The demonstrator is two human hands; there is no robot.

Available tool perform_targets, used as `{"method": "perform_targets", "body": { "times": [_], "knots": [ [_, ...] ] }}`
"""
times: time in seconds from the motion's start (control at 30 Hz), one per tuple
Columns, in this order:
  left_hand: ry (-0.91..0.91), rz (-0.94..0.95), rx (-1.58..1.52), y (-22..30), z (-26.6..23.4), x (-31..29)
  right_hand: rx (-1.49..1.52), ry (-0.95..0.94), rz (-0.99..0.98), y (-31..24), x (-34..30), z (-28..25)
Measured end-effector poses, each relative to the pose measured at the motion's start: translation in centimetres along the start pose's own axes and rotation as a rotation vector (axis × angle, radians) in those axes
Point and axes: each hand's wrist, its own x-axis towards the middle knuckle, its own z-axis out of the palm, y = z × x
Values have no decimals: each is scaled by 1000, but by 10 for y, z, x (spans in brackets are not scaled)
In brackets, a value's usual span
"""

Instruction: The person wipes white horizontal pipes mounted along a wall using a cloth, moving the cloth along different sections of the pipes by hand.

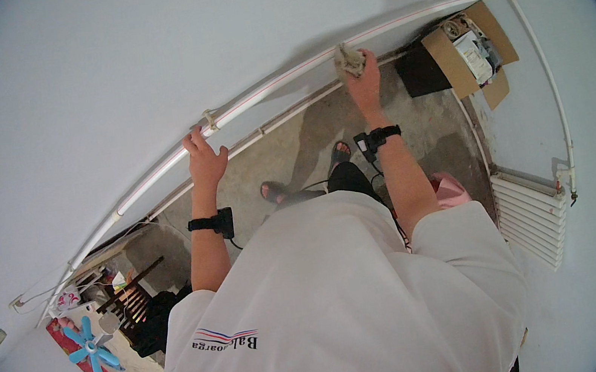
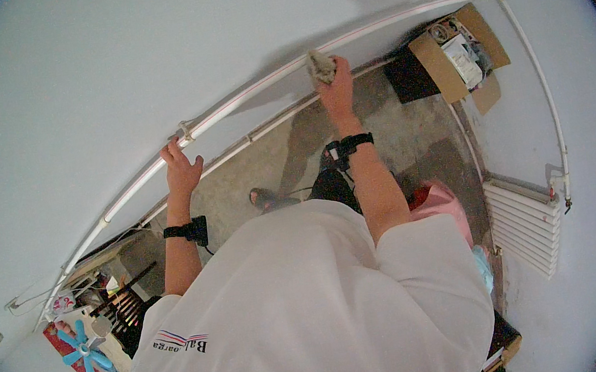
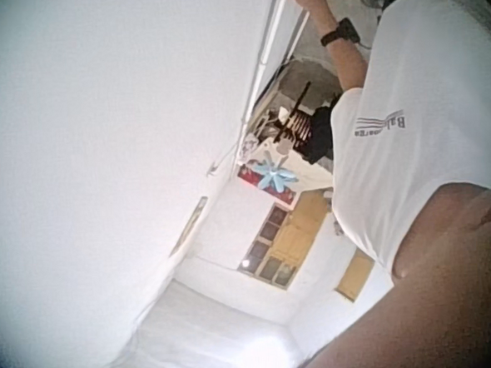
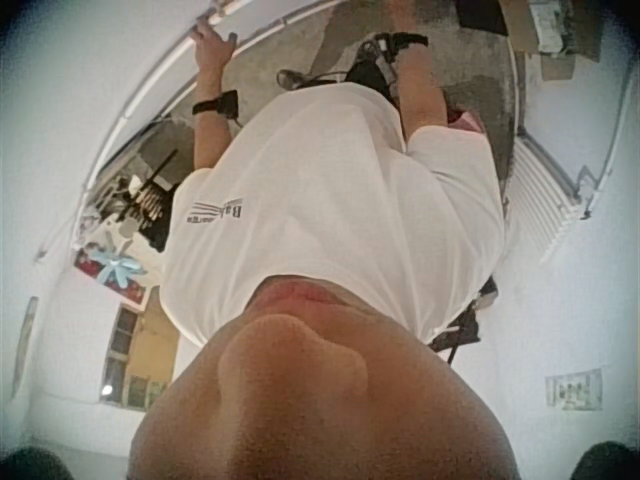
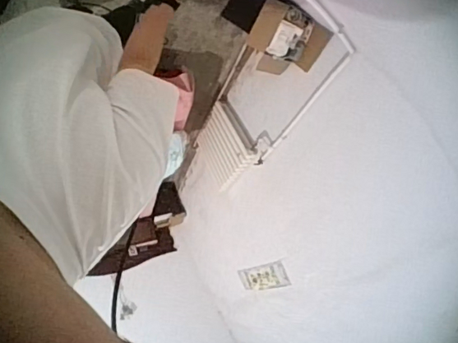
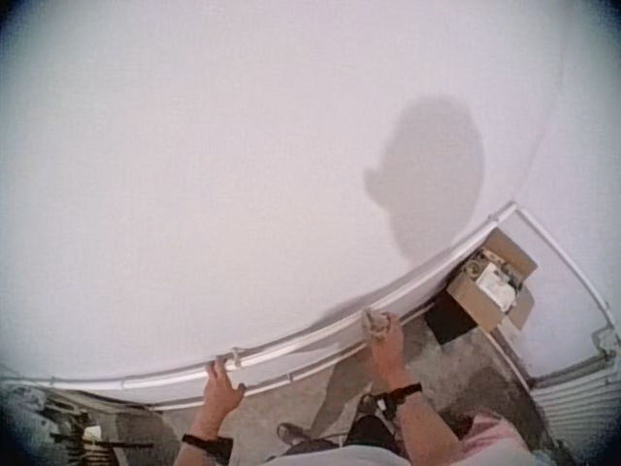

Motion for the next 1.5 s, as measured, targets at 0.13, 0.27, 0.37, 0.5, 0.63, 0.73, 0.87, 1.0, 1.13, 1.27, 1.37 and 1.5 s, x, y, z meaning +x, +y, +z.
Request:
{"method": "perform_targets", "body": {
  "times": [0.13, 0.27, 0.37, 0.5, 0.63, 0.73, 0.87, 1.0, 1.13, 1.27, 1.37, 1.5],
  "knots": [
    [-3, -1, 0, 2, -2, -1, 42, 81, 5, 10, 14, -12],
    [18, 38, 5, 3, -4, -2, -20, 60, -24, 33, 16, -8],
    [-51, 6, -7, 10, -10, -1, 34, 38, 41, 42, 13, -2],
    [-46, -24, -15, 11, -10, -1, 33, 21, 122, 41, 11, 12],
    [20, 36, 2, 6, -4, -1, 67, 13, 212, 35, 0, 26],
    [40, 64, -34, 2, -3, -3, 115, -52, 215, 13, -13, 35],
    [-23, -28, -36, 13, -11, -2, 98, -75, 159, -7, -34, 55],
    [16, 23, -44, 9, -8, -2, 154, -139, 136, -21, -54, 80],
    [19, 21, -49, 9, -8, -4, 287, -262, 119, -41, -71, 103],
    [26, 36, -18, 5, -5, -3, 264, -393, 100, -62, -88, 124],
    [21, 31, -61, 7, -5, -3, 320, -396, 65, -82, -102, 138],
    [34, 41, -53, 8, -6, -4, 393, -465, 46, -103, -113, 151]
  ]
}}
